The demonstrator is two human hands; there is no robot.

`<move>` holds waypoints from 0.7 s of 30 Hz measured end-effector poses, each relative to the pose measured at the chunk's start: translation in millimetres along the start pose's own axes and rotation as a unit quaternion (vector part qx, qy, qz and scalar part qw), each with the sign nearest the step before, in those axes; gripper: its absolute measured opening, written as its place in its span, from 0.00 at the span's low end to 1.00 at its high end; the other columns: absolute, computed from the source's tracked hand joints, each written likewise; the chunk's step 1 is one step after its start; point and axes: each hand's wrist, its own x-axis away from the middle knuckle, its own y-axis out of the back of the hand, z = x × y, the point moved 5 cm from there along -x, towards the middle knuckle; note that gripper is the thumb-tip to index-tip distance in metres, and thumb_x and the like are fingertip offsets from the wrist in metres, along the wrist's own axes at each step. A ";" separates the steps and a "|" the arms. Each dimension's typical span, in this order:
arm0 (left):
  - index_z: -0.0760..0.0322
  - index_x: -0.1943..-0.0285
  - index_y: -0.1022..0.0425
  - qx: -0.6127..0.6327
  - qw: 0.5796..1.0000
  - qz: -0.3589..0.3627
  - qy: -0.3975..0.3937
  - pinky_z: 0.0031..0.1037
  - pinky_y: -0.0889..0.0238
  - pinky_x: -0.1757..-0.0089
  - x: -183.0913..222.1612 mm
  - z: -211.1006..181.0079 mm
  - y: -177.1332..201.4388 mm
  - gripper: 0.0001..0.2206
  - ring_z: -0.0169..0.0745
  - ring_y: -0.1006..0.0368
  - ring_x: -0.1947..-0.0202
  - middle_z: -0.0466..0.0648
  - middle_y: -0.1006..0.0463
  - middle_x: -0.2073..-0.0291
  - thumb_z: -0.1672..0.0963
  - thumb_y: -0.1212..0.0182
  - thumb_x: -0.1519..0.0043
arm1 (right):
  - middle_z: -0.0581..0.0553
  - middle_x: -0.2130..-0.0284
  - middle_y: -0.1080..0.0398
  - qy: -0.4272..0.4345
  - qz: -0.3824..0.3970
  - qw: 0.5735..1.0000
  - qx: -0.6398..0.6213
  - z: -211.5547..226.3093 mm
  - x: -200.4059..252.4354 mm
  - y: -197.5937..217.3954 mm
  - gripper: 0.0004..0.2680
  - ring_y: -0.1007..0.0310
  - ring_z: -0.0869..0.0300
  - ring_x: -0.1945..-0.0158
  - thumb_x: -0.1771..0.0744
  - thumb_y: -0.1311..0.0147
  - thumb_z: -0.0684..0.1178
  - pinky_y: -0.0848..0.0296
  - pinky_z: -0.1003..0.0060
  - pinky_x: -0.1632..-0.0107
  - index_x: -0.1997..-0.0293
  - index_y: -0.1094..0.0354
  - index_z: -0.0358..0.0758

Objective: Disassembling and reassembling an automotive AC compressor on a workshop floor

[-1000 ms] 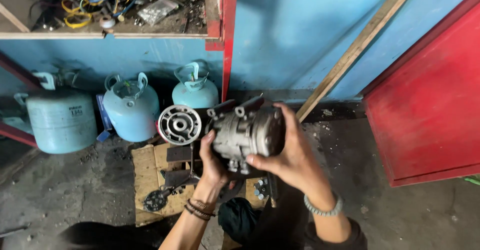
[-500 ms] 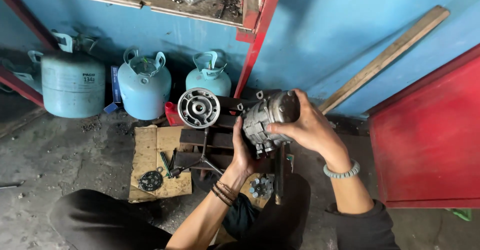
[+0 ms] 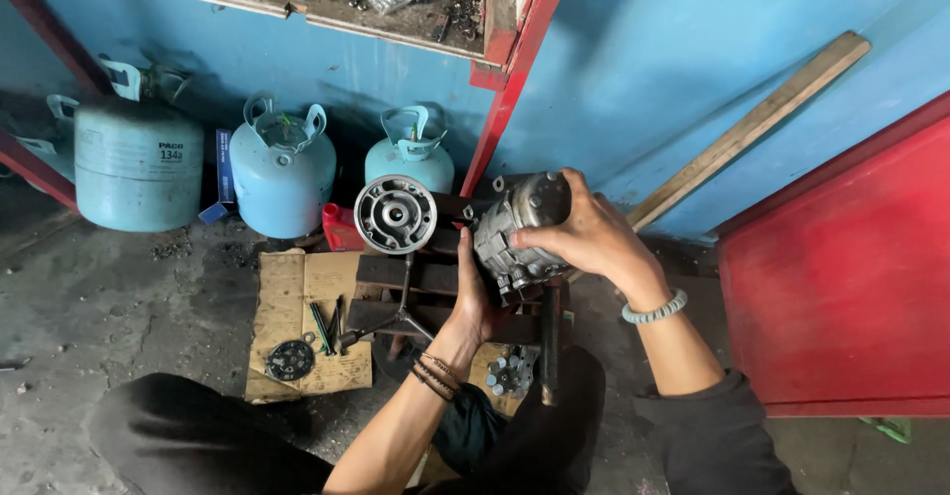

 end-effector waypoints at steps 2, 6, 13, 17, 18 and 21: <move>0.65 0.19 0.54 -0.009 1.000 -0.007 -0.002 0.60 0.51 0.36 -3.7 -1.1 4.4 0.55 0.70 0.45 0.28 0.67 0.43 0.27 0.31 0.48 0.50 | 0.13 0.43 0.39 0.001 -0.001 1.000 0.003 -0.8 -1.5 -1.9 0.40 0.37 0.27 0.37 0.42 0.32 0.67 0.38 0.34 0.36 0.28 0.52 0.36; 0.64 0.19 0.54 -0.008 1.000 -0.020 -0.014 0.61 0.51 0.36 -16.7 0.0 12.6 0.54 0.71 0.46 0.28 0.67 0.45 0.26 0.32 0.47 0.48 | 0.13 0.44 0.39 0.003 -0.004 1.000 0.011 -2.3 0.9 -3.2 0.43 0.36 0.26 0.38 0.43 0.31 0.71 0.35 0.34 0.38 0.28 0.54 0.35; 0.66 0.19 0.58 -0.021 0.998 -0.050 -0.010 0.62 0.48 0.37 4.0 -4.0 9.2 0.54 0.71 0.44 0.28 0.67 0.47 0.25 0.32 0.48 0.47 | 0.12 0.45 0.39 0.010 -0.026 0.999 0.024 3.1 8.5 -8.3 0.43 0.35 0.25 0.40 0.43 0.30 0.70 0.32 0.33 0.41 0.28 0.53 0.36; 0.66 0.19 0.58 -0.008 0.999 -0.045 -0.011 0.61 0.47 0.37 -8.0 -0.6 18.8 0.55 0.71 0.44 0.29 0.67 0.47 0.26 0.31 0.49 0.47 | 0.12 0.45 0.40 0.012 -0.027 0.999 0.027 10.1 14.8 -8.8 0.43 0.35 0.24 0.41 0.43 0.30 0.69 0.31 0.33 0.42 0.27 0.54 0.36; 0.67 0.20 0.57 -0.006 0.999 -0.037 -0.008 0.61 0.47 0.37 -8.8 1.3 18.8 0.55 0.71 0.43 0.29 0.67 0.46 0.26 0.31 0.50 0.47 | 0.10 0.46 0.40 0.008 -0.027 1.000 0.006 13.5 20.0 -7.7 0.43 0.34 0.24 0.41 0.43 0.29 0.67 0.32 0.33 0.42 0.27 0.55 0.33; 0.64 0.19 0.56 0.012 0.999 -0.036 -0.001 0.58 0.45 0.37 -19.7 10.0 28.0 0.55 0.70 0.43 0.29 0.65 0.45 0.26 0.29 0.52 0.47 | 0.13 0.46 0.39 0.008 -0.033 0.998 0.055 5.2 13.0 -11.1 0.45 0.33 0.25 0.42 0.45 0.28 0.70 0.30 0.33 0.44 0.27 0.53 0.39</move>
